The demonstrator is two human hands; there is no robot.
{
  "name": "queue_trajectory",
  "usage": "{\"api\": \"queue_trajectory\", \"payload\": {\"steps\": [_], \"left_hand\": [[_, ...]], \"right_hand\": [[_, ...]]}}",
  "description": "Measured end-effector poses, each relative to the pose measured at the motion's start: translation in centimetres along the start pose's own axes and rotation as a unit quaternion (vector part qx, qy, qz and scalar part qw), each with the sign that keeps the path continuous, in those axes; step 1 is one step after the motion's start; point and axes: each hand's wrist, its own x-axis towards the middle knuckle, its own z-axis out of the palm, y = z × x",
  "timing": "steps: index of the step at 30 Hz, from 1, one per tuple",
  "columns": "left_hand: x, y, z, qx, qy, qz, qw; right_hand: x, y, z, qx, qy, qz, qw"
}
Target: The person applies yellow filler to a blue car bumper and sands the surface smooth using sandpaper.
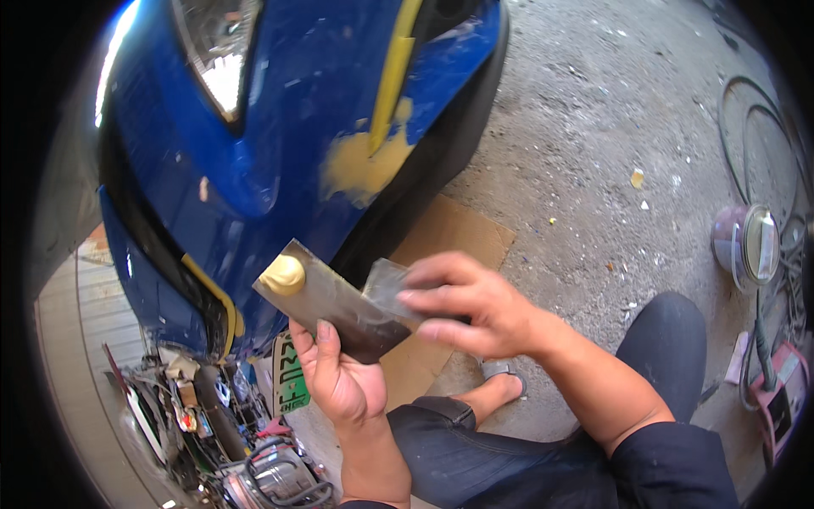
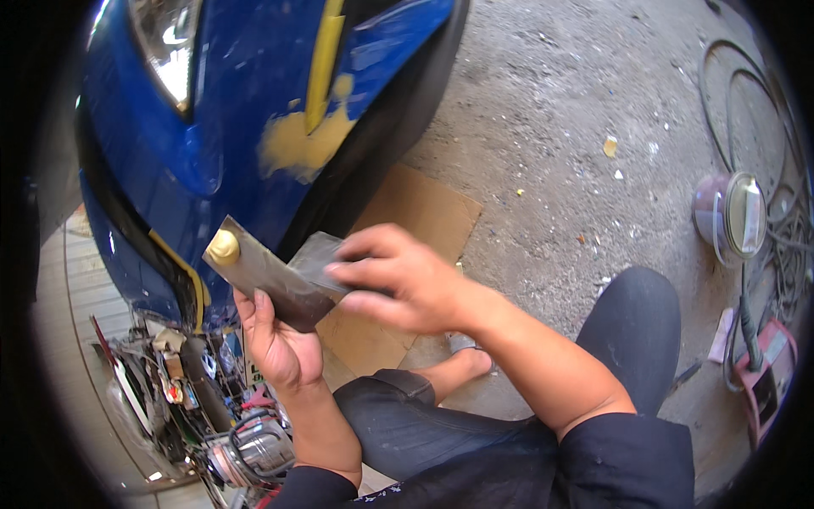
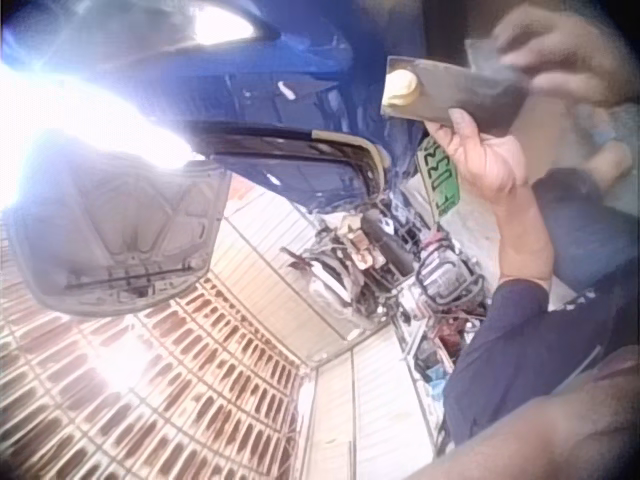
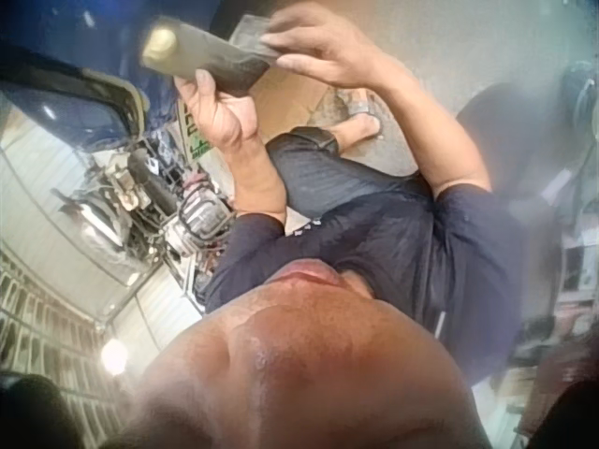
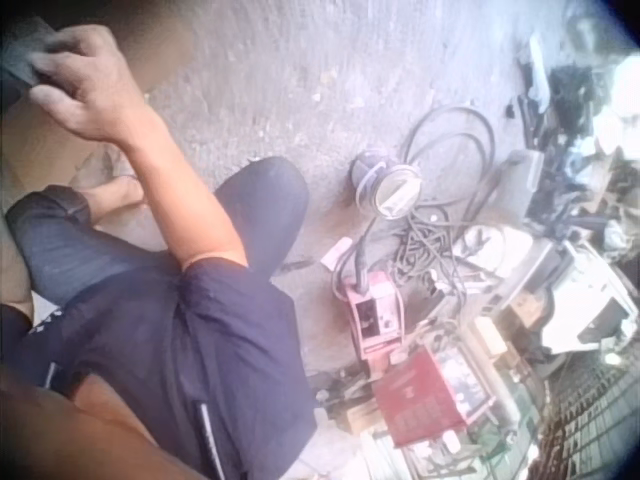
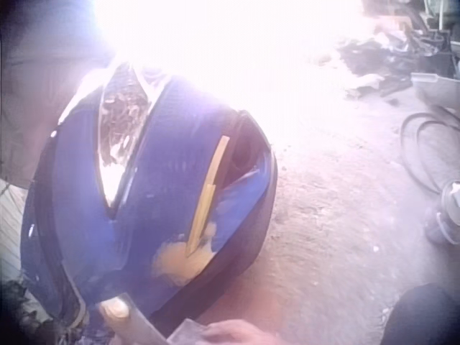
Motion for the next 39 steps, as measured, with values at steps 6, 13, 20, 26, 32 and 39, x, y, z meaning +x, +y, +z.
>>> {"api": "queue_trajectory", "payload": {"steps": [6,13,20,26,32,39], "left_hand": [[0.3,0.1,0.7,0.073,0.002,0.088,0.993],[0.0,-0.7,1.1,0.153,0.017,0.108,0.982],[-0.2,-0.7,1.2,0.150,0.026,0.098,0.983],[-0.1,-1.0,0.3,0.223,0.003,0.156,0.962],[0.0,-0.2,-1.7,0.243,0.020,0.231,0.942],[-0.5,-0.5,-1.6,0.201,-0.008,0.167,0.965]], "right_hand": [[2.1,-2.5,-2.1,-0.217,0.082,-0.002,0.973],[4.3,-5.4,-1.7,-0.300,0.071,-0.046,0.950],[4.6,-5.4,-0.1,-0.329,0.045,-0.080,0.940],[2.7,-2.7,-0.4,-0.345,0.014,-0.079,0.935],[3.0,3.5,-5.2,-0.366,0.105,-0.027,0.924],[6.4,8.3,-8.7,-0.413,0.116,-0.063,0.901]]}}
